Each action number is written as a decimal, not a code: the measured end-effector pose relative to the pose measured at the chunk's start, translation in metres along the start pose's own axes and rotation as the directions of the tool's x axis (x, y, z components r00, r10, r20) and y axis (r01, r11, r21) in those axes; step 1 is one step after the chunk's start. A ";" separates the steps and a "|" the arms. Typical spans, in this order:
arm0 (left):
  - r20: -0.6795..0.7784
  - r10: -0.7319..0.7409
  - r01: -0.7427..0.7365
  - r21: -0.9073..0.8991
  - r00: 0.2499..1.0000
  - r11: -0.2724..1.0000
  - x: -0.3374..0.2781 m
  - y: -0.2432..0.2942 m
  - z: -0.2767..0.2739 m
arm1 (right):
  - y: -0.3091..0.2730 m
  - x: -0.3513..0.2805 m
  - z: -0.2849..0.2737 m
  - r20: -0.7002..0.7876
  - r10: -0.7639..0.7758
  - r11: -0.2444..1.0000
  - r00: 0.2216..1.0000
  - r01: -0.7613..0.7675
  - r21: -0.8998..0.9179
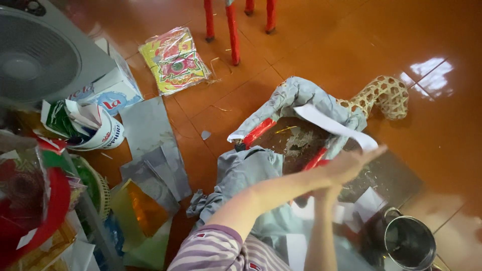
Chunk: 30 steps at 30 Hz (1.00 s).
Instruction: Decorating a giraffe statue with strips of colored paper and adhesive.
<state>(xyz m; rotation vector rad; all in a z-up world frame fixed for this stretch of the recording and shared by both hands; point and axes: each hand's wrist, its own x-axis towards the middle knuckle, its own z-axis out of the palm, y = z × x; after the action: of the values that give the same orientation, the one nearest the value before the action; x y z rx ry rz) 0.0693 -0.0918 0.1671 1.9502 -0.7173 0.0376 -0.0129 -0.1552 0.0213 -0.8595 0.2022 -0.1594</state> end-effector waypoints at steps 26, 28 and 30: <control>0.291 -0.652 0.685 -0.020 0.701 0.728 -0.083 -0.107 0.039 | -0.054 -0.014 -0.187 -0.660 0.263 0.768 0.704 -0.567 -0.299; 0.271 -0.652 0.681 -0.016 0.708 0.732 -0.079 -0.097 0.033 | -0.053 -0.020 -0.130 -0.559 0.188 0.779 0.807 -0.470 -0.415; 0.254 -0.657 0.681 -0.010 0.710 0.732 -0.080 -0.096 0.037 | -0.047 -0.016 -0.078 -0.445 0.120 0.778 0.888 -0.362 -0.513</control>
<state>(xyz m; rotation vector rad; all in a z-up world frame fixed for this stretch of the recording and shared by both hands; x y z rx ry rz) 0.0415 -0.0556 0.0450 2.0253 -0.1026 -0.6823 -0.0495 -0.2386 0.0095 -1.4087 0.7732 -0.0124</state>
